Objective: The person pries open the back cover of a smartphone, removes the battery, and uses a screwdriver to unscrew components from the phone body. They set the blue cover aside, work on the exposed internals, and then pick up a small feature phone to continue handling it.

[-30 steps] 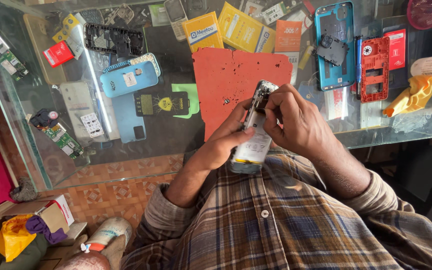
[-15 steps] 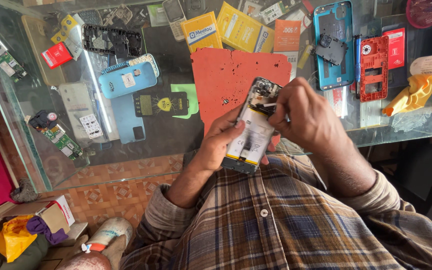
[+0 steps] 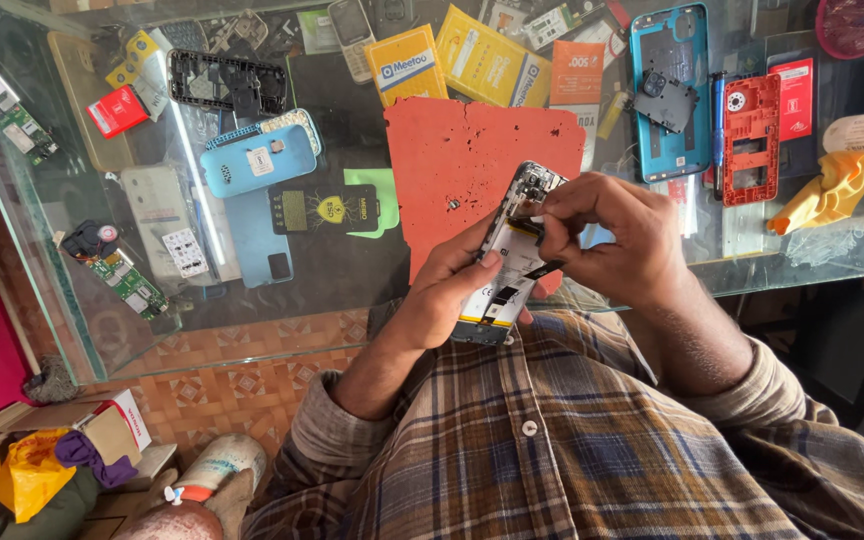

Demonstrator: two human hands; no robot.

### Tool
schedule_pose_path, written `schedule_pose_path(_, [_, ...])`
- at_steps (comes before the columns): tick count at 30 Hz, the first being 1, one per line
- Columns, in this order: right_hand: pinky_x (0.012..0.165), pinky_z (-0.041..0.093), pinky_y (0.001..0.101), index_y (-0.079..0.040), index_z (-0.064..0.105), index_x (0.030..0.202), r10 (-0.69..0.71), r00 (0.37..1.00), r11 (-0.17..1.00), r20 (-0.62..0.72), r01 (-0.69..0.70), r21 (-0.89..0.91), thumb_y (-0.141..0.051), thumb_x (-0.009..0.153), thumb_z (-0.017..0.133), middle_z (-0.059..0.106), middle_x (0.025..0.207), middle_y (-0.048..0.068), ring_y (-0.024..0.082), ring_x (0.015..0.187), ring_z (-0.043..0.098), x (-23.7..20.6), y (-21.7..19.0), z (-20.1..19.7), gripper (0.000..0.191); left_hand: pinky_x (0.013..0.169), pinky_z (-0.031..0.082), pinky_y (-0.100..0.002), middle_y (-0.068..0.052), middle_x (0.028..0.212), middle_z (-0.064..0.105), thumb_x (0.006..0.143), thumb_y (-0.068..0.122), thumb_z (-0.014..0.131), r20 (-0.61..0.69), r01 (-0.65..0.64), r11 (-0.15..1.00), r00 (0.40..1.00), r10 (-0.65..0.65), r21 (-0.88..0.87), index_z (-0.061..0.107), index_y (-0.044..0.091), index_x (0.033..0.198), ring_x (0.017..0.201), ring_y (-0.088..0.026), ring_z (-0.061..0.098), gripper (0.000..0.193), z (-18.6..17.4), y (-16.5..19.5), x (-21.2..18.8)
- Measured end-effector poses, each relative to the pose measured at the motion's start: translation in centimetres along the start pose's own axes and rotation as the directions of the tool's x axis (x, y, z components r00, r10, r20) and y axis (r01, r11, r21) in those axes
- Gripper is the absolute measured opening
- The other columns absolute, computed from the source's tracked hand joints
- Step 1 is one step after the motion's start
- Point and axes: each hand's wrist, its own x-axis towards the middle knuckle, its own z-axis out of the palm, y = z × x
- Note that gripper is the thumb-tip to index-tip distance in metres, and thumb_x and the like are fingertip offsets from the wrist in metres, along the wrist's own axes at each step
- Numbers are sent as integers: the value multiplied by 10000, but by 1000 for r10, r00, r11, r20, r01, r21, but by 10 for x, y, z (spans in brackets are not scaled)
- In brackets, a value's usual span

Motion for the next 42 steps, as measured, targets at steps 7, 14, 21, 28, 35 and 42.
schedule_pose_path(7, [740,578,306,-38,734,1032,-145,984,976,104,160,-150,83,825,647,687,1054,85,181,892,715,3,-12,-7,255,838,649,-393,-145,1353,591,1137,128,394,-67,-6,994,998,13,109,272,35,1657,1080,-206,679,542,7,0,0])
schedule_pose_path(14, [636,549,277,-2,686,983,-65,995,990,81,74,-117,-19,886,844,694,1003,95,148,756,686,8,-15,-3,186,841,638,-375,-138,1297,618,1125,146,406,-71,-10,984,997,23,179,259,42,1651,1047,-199,703,557,8,-2,1])
schedule_pose_path(21, [629,551,316,34,710,1162,-91,996,953,24,94,-289,10,920,814,668,949,80,186,746,682,3,-20,2,264,864,633,-366,-101,1233,622,1138,157,414,-106,-53,954,991,87,295,264,40,1669,1002,-159,657,565,9,-2,0])
schedule_pose_path(28, [646,552,345,-6,700,1033,-292,951,855,100,306,-418,26,863,796,649,945,73,214,779,688,6,-24,2,198,893,638,-375,-127,1295,629,1147,139,397,-102,-95,957,987,127,274,285,13,1654,1075,-173,682,534,12,-2,1])
schedule_pose_path(35, [629,540,363,-20,582,991,-248,965,855,85,259,-448,53,802,777,634,957,80,239,768,670,3,-13,8,282,920,633,-395,-133,1365,585,1127,116,409,-96,-43,985,994,60,168,265,19,1657,1091,-194,684,558,15,-2,-2])
schedule_pose_path(42, [626,531,390,-26,539,982,-167,982,916,90,189,-355,1,729,820,600,964,109,294,785,658,2,-9,6,379,980,630,-443,-180,1441,569,1137,112,389,-62,-84,994,994,89,68,237,21,1665,1188,-267,686,557,15,-4,-2])
